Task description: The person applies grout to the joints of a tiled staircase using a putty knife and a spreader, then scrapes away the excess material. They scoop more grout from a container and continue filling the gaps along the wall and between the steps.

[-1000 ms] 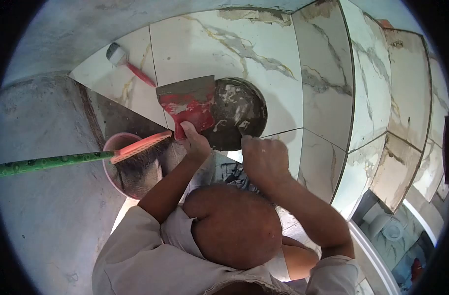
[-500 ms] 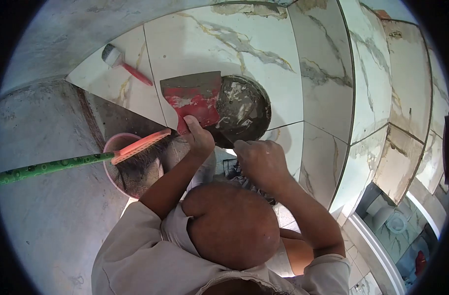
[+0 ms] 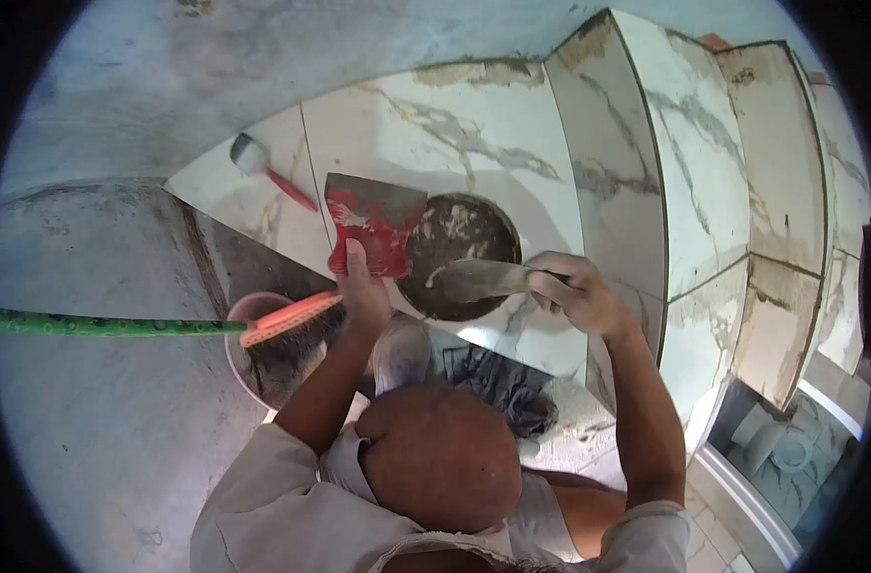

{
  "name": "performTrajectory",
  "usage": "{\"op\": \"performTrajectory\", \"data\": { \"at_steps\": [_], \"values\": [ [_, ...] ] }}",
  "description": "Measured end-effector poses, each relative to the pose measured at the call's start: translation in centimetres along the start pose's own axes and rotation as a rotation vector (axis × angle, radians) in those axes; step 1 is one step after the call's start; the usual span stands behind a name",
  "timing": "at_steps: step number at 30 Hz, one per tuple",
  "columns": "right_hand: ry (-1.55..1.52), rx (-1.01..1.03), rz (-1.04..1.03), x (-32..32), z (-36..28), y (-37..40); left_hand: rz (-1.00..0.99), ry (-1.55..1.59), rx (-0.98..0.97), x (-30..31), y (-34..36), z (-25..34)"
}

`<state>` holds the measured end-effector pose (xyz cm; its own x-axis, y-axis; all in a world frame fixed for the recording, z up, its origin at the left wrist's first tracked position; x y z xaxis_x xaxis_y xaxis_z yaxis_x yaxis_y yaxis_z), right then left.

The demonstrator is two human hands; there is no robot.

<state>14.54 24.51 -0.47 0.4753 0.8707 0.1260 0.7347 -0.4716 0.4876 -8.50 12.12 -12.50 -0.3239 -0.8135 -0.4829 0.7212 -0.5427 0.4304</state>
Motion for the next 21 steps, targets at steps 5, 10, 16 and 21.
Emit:
{"op": "performTrajectory", "data": {
  "at_steps": [5, 10, 16, 21],
  "values": [
    [-0.510, 0.269, 0.198, 0.7, -2.2, 2.6, -0.501, 0.068, 0.384, -6.1, 1.6, 5.7],
    [-0.010, 0.519, 0.670, 1.8, -3.9, 3.4, -0.641, 0.038, 0.654, -9.6, 5.8, 5.0],
    [0.203, 0.765, 0.813, -0.1, -3.3, 4.0, -0.692, 0.075, 0.721, -13.3, 8.0, 4.3],
    [0.218, 0.733, 0.764, 0.6, -3.2, 5.0, -0.699, 0.101, 0.751, -13.6, 8.3, 3.7]
  ]
}}
Point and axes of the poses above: each hand's wrist, its own y-axis away from the middle knuckle, its own x-axis out of the back of the hand, z = x × y, the point moved 10 cm from there along -y, towards the middle knuckle, and after that the axes turned 1 degree about y, right-handed, at the moved point
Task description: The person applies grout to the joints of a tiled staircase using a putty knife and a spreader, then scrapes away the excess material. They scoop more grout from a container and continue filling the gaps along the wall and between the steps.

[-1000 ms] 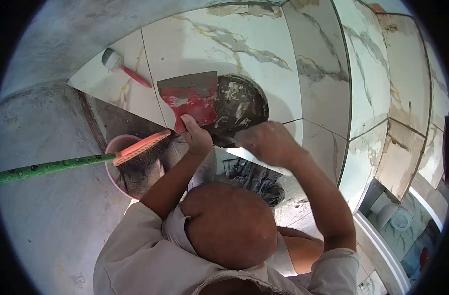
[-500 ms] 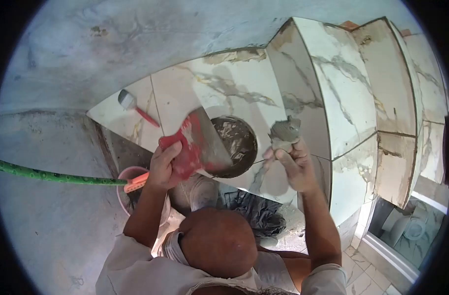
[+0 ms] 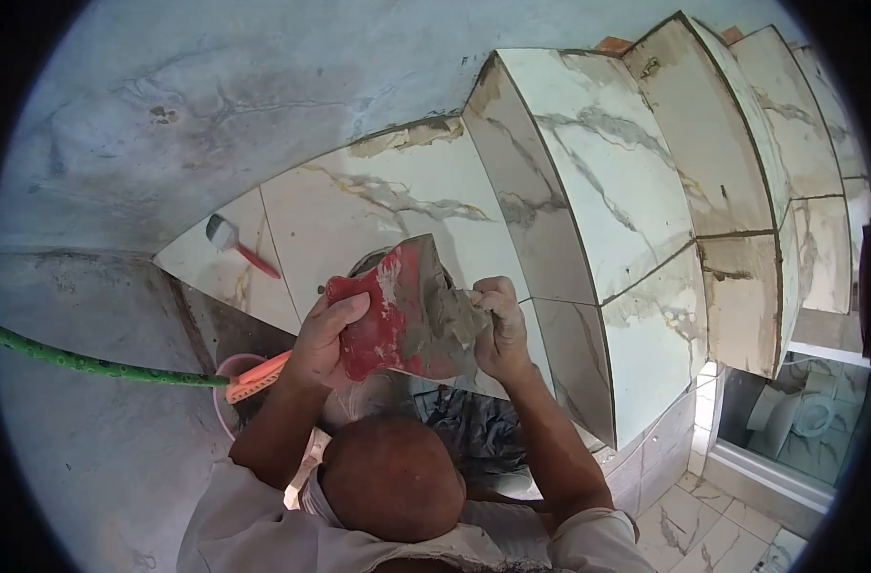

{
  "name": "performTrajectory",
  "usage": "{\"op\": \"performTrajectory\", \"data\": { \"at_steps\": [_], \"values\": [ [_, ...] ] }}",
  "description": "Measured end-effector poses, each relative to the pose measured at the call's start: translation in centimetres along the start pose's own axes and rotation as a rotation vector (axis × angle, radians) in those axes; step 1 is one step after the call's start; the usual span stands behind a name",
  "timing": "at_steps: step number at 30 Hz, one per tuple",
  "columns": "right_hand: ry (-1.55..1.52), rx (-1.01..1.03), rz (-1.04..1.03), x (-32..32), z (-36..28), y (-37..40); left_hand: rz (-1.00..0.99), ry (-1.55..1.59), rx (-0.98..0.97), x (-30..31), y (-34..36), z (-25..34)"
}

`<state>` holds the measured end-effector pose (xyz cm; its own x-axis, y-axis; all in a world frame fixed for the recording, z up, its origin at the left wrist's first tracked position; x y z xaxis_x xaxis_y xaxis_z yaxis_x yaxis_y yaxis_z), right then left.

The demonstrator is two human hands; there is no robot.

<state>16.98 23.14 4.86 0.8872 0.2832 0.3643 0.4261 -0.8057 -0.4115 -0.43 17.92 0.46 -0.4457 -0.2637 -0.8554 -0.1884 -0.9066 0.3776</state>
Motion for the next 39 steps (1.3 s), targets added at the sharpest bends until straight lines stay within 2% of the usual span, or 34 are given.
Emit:
{"op": "performTrajectory", "data": {
  "at_steps": [8, 11, 15, 17, 24, 26, 30, 32, 34, 36, 37, 39],
  "values": [
    [0.126, 0.053, -0.054, 2.7, -1.2, -0.1, -0.010, 0.057, -0.058, -0.2, -0.4, 1.7],
    [0.125, 0.053, 0.021, 3.8, -2.1, -1.3, 0.022, -0.059, -0.100, -0.5, -0.3, 2.7],
    [0.117, 0.114, 0.017, 3.3, -4.1, -3.9, 0.068, -0.141, -0.086, -0.6, -0.5, 2.3],
    [0.216, 0.123, -0.117, 2.4, -3.8, -4.1, 0.078, -0.139, -0.106, -0.5, -0.5, 2.9],
    [0.303, 0.106, -0.168, 3.1, -2.3, -1.7, 0.077, -0.075, -0.118, 1.3, -0.8, 3.5],
    [0.196, 0.024, -0.036, 3.3, -1.9, -2.0, 0.042, -0.076, -0.085, 1.0, -1.2, 2.6],
    [0.156, 0.056, 0.057, 0.3, -1.0, -2.9, -0.007, -0.042, -0.034, 0.8, -1.5, 0.8],
    [0.046, -0.006, 0.114, -0.7, 0.9, -1.8, -0.035, -0.024, -0.035, 0.3, -1.5, 1.2],
    [0.154, -0.015, 0.055, -1.2, 1.9, -0.1, -0.009, 0.071, -0.128, -0.5, -1.4, 3.1],
    [0.351, -0.171, -0.003, -1.9, 3.1, 1.2, 0.004, 0.088, -0.149, 0.8, -1.5, 4.6],
    [0.354, -0.166, -0.004, -2.1, 3.1, 1.5, 0.032, -0.062, -0.232, 1.2, -1.7, 5.9],
    [0.561, -0.384, -0.252, -4.0, 4.7, 2.5, 0.074, -0.294, -0.345, 1.3, -2.6, 7.4]
  ]
}}
Point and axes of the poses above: each hand's wrist, its own y-axis away from the middle knuckle, its own x-axis out of the back of the hand, z = x × y, the point moved 10 cm from there along -y, towards the middle knuckle, and after that the axes turned 1 degree about y, right-handed, at the moved point
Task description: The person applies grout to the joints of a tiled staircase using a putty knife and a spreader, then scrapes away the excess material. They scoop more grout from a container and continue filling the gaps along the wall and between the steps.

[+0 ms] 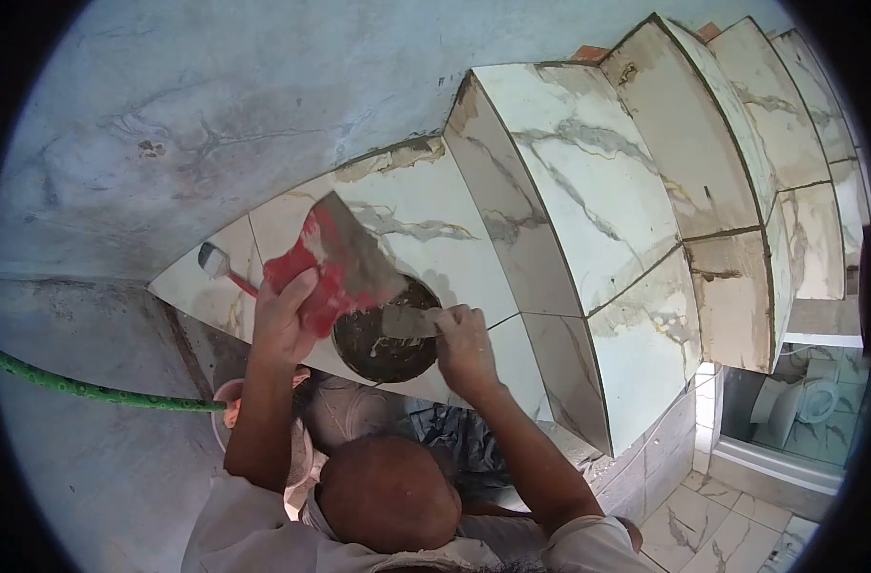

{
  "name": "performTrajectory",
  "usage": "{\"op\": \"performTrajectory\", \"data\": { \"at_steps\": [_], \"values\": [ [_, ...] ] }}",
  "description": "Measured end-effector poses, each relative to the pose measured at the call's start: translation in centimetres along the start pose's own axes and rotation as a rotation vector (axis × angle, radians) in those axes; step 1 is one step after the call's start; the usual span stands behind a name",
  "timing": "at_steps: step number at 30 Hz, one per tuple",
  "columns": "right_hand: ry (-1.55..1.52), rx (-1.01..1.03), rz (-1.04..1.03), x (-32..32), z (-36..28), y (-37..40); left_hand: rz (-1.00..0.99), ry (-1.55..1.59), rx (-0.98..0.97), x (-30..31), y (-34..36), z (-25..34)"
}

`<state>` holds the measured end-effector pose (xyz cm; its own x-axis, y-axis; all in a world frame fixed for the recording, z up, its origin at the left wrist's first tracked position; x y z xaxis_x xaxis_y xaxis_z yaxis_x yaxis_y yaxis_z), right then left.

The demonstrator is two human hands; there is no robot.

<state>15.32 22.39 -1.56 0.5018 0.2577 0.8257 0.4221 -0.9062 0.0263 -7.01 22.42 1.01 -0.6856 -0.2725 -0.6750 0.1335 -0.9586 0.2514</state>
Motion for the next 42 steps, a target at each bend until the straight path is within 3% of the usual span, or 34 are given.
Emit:
{"op": "performTrajectory", "data": {
  "at_steps": [3, 4, 8, 10, 14, 16, 21, 25, 29, 31, 32, 36, 38, 39, 41, 42],
  "values": [
    [0.118, 0.105, -0.023, -0.4, -3.0, 0.3, -0.023, -0.196, -0.120, -1.2, -3.7, -0.6],
    [0.185, 0.118, -0.068, -0.1, -3.7, 0.7, -0.040, -0.454, -0.185, -1.3, -5.4, -0.8],
    [0.124, 0.134, -0.047, 6.2, -5.0, 1.5, 0.122, -0.592, -0.448, -3.9, -12.1, -3.0],
    [0.068, 0.139, 0.009, 10.4, -3.7, 2.9, 0.117, -0.975, -0.994, -8.9, -12.6, -1.8],
    [0.291, 0.079, 0.140, 18.6, -0.8, 6.8, 0.199, -1.166, -1.018, -12.9, -17.4, -5.6],
    [0.347, 0.089, 0.241, 21.8, 0.7, 9.4, 0.215, -1.210, -1.141, -14.5, -18.5, -7.0],
    [0.482, -0.037, 0.261, 25.0, 5.1, 14.5, 0.284, -1.151, -1.088, -15.7, -20.7, -8.3],
    [0.438, -0.037, 0.245, 26.0, 8.4, 16.0, 0.258, -1.024, -0.970, -15.4, -21.7, -8.3],
    [0.398, 0.040, 0.280, 26.9, 11.7, 15.9, 0.202, -1.096, -0.956, -13.4, -22.9, -8.0],
    [0.390, 0.057, 0.264, 27.4, 12.2, 14.8, 0.033, -1.124, -0.718, -11.5, -24.1, -8.4],
    [0.344, 0.097, 0.285, 27.7, 12.0, 13.9, 0.021, -1.279, -0.374, -10.3, -24.4, -8.7],
    [0.245, 0.134, 0.325, 27.7, 11.6, 13.6, -0.085, -1.218, -0.391, -9.3, -20.9, -8.3],
    [0.253, 0.114, 0.300, 26.7, 11.6, 15.2, 0.108, -1.022, -0.723, -6.9, -20.0, -7.3],
    [0.216, 0.090, 0.302, 26.0, 12.1, 16.0, 0.122, -1.012, -0.725, -7.1, -20.3, -7.5],
    [0.194, 0.073, 0.286, 24.5, 13.0, 17.1, 0.304, -1.083, -0.963, -8.2, -19.4, -7.1],
    [0.189, 0.032, 0.251, 23.4, 13.8, 17.4, 0.320, -1.073, -0.954, -8.7, -19.9, -8.0]
  ]
}}
Point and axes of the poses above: each hand's wrist, its own y-axis away from the middle knuckle, its own x-axis out of the back of the hand, z = x × y, the point moved 10 cm from there along -y, towards the middle knuckle, and after that the axes turned 1 degree about y, right-handed, at the moved point
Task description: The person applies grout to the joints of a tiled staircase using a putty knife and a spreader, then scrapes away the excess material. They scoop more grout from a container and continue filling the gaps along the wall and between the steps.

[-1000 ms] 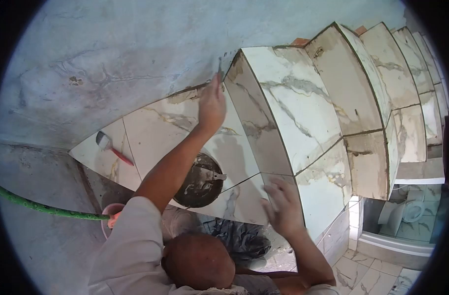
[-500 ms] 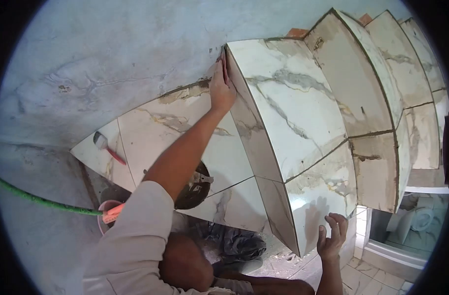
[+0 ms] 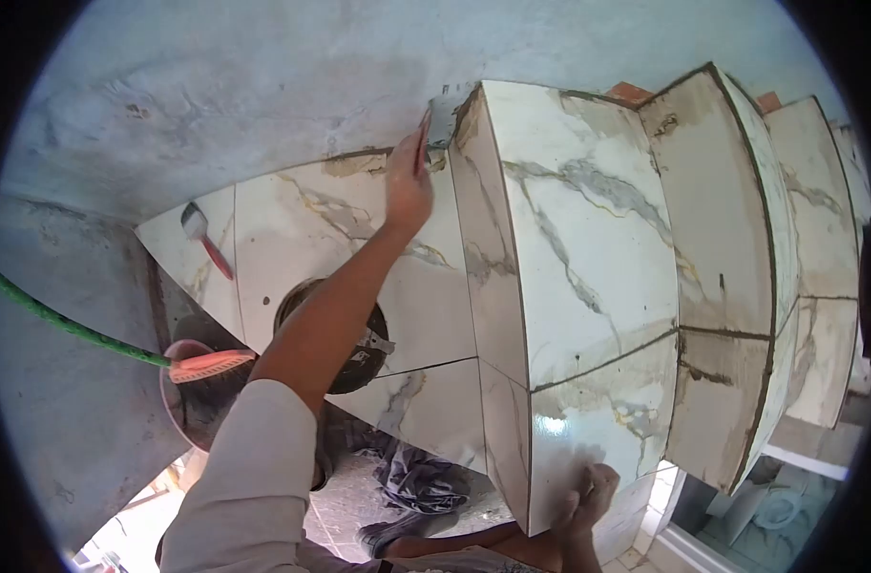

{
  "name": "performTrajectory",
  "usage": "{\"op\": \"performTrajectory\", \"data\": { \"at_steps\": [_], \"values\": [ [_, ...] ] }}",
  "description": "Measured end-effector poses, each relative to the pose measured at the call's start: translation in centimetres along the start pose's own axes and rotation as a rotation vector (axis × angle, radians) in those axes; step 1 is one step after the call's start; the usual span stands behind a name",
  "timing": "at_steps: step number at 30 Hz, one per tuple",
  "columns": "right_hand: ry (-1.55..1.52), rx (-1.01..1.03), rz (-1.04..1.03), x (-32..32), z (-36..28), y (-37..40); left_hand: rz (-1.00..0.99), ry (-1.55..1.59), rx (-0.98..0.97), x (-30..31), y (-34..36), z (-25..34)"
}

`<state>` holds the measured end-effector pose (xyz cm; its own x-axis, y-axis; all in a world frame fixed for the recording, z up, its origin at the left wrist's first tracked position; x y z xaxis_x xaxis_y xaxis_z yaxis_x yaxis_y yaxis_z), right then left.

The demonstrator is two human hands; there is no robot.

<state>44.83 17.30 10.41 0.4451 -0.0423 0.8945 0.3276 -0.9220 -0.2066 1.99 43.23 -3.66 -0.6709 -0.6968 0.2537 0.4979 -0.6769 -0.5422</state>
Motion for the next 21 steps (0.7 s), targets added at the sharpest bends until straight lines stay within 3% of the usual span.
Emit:
{"op": "performTrajectory", "data": {
  "at_steps": [2, 7, 9, 16, 19, 21],
  "values": [
    [-0.058, -0.002, -0.047, -1.1, 0.7, 0.3, 0.098, 0.072, -0.045, -1.5, 0.3, 1.1],
    [-0.012, -0.074, -0.067, -1.6, 0.9, 0.3, 0.117, 0.062, -0.002, -3.8, 0.9, 3.0],
    [0.006, -0.065, -0.053, -1.3, 1.1, 0.4, 0.154, 0.167, 0.138, -4.2, 0.8, 0.9],
    [-0.015, -0.085, -0.087, -1.7, 1.4, 0.5, 0.139, 0.258, 0.225, -5.2, 1.2, -2.3],
    [0.015, -0.065, -0.077, -1.9, 1.1, 0.4, -0.008, 0.385, 0.253, -4.4, 0.8, -3.6],
    [0.011, -0.049, -0.046, -1.6, 0.8, 0.1, -0.249, 0.203, 0.343, -3.5, 0.9, -3.1]
  ]
}}
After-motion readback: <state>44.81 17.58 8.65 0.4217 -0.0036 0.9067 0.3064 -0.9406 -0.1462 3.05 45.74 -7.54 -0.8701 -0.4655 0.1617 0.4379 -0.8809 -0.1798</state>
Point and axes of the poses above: each hand's wrist, its own y-axis away from the middle knuckle, its own x-axis out of the back of the hand, z = x × y, the point moved 10 cm from there along -y, towards the middle knuckle, and after that the axes turned 1 degree about y, right-handed, at the moved point
